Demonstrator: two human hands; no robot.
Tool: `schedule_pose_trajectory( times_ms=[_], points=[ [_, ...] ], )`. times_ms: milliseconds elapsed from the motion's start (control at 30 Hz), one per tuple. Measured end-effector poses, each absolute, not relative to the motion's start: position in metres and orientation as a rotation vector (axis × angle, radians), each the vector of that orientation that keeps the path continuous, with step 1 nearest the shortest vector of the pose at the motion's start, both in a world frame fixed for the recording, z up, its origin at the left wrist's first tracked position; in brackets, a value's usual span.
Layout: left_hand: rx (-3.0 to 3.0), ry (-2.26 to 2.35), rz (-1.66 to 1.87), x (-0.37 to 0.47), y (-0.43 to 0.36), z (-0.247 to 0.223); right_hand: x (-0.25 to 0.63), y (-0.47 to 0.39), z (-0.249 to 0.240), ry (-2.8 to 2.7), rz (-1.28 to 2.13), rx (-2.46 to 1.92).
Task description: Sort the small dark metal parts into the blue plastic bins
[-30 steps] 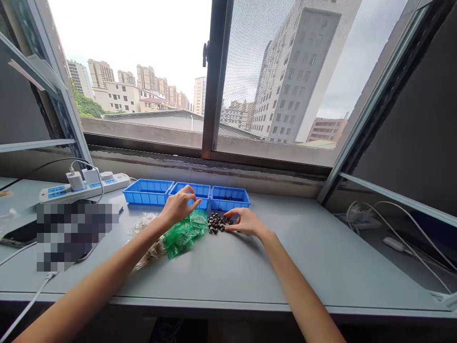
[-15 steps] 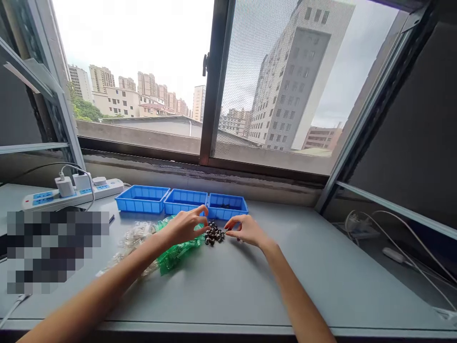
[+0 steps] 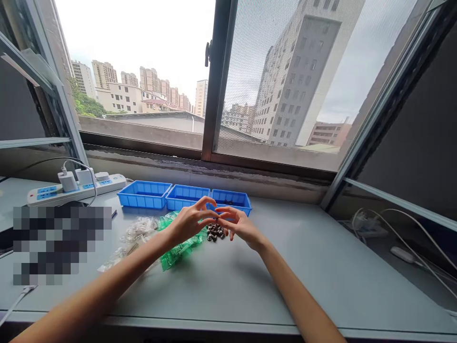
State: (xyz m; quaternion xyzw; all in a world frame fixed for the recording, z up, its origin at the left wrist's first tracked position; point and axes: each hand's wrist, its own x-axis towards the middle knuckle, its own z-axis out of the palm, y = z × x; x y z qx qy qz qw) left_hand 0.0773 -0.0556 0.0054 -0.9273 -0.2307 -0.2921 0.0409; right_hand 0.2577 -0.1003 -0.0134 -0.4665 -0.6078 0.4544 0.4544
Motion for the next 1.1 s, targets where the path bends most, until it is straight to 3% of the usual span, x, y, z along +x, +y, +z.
schedule_pose_trajectory(
  times_ms=[433, 1100],
  points=[
    [-2.779, -0.737, -1.071, 0.0757, -0.0546, 0.0049, 0.2543, -0.1009, -0.0124, -1.327, 1.24, -1.147],
    [-2.81, -0.896, -1.053, 0.0778, -0.0526, 0.0023, 0.2523, -0.0989, -0.0177, -1.232, 1.309, -1.115]
  ],
)
